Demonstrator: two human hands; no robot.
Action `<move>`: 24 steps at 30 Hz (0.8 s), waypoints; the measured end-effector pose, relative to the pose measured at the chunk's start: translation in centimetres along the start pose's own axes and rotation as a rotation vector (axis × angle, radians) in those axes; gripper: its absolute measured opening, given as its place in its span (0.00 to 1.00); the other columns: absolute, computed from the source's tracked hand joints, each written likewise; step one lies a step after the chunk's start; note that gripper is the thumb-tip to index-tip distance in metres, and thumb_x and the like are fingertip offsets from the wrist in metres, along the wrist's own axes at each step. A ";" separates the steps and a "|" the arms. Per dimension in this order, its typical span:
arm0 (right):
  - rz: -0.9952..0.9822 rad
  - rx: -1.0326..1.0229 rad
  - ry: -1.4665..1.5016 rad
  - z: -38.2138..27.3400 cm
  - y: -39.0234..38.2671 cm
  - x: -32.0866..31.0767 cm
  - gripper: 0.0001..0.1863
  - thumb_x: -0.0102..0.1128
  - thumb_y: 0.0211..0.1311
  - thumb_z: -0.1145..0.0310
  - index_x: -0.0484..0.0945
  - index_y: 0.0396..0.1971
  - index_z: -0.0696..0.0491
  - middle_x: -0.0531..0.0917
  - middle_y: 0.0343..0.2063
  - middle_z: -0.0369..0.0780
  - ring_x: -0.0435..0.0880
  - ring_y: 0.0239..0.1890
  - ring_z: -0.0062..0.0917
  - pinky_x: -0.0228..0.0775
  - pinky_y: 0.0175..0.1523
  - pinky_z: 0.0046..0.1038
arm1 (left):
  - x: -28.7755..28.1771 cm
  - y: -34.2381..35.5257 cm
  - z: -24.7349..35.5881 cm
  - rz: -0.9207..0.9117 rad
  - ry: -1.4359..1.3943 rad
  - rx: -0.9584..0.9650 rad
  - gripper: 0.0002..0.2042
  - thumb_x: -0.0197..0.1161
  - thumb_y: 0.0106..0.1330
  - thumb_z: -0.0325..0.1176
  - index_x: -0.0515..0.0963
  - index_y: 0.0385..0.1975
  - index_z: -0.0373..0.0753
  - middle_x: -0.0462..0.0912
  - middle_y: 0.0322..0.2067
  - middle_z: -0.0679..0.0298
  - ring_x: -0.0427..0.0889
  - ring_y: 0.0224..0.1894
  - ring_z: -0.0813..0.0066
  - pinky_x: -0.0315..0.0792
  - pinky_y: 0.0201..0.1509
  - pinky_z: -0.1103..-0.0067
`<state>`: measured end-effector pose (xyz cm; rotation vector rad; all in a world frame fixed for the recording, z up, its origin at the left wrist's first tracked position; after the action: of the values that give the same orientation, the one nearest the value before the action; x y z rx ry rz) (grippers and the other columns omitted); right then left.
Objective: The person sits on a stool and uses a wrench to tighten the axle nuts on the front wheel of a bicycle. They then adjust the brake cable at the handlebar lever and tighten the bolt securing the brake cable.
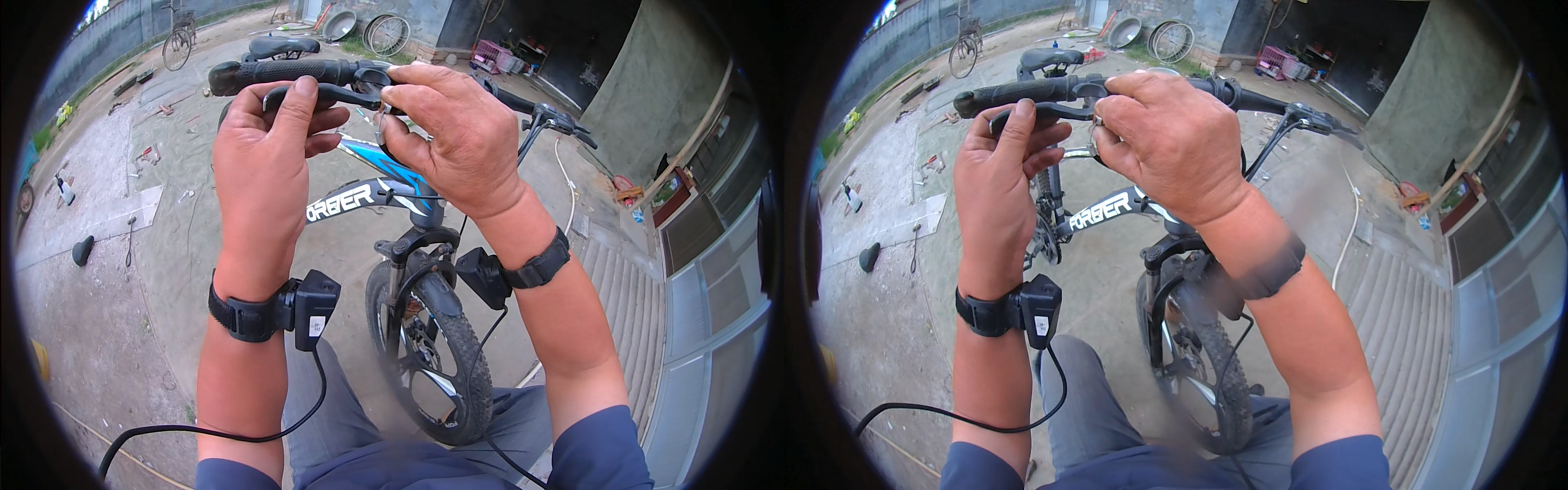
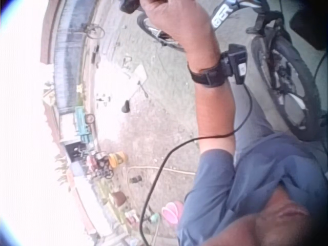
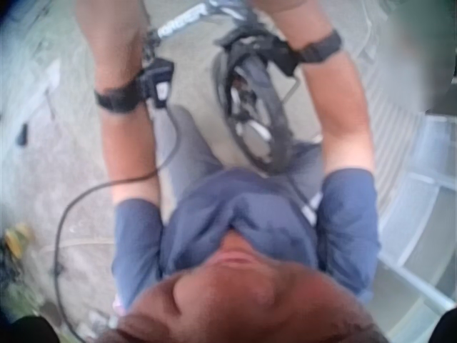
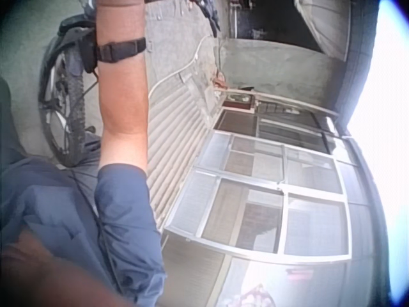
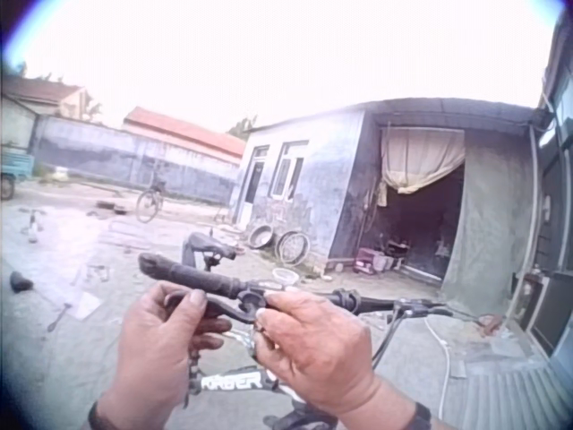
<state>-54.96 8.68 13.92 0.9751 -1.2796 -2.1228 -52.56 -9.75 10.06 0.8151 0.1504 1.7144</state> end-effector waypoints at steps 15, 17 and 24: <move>-0.015 0.162 -0.048 -1.0 -1.0 -0.8 0.14 0.78 0.52 0.65 0.83 0.38 0.49 0.82 0.32 0.38 0.82 0.32 0.34 0.73 0.35 0.33 | -0.8 0.4 -0.3 -0.001 0.000 -0.053 0.12 0.62 0.77 0.36 0.75 0.48 0.33 0.87 0.39 0.54 0.90 0.39 0.68 0.83 0.37 0.80; -0.068 0.273 -0.010 -1.3 -1.6 -0.6 0.13 0.77 0.53 0.64 0.81 0.35 0.48 0.81 0.28 0.38 0.81 0.30 0.36 0.72 0.33 0.35 | -0.8 0.4 -0.3 -0.005 0.001 -0.057 0.12 0.62 0.77 0.36 0.75 0.48 0.33 0.87 0.39 0.54 0.90 0.39 0.68 0.83 0.37 0.80; -0.194 0.694 0.412 -2.2 -2.5 0.6 0.12 0.70 0.66 0.62 0.80 0.29 0.53 0.81 0.19 0.39 0.78 0.20 0.30 0.69 0.27 0.32 | -0.8 0.4 -0.2 -0.005 0.005 -0.059 0.12 0.62 0.77 0.36 0.75 0.48 0.33 0.87 0.39 0.54 0.90 0.39 0.68 0.83 0.37 0.80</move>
<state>-53.75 8.19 10.79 1.7686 -1.7777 -1.4701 -52.95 -10.51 9.73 0.7666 0.1046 1.7078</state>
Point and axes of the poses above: each hand's wrist, its own y-axis towards the middle knuckle, its own x-axis out of the palm, z = x × y, the point moved 2 cm from there along y, towards the middle knuckle
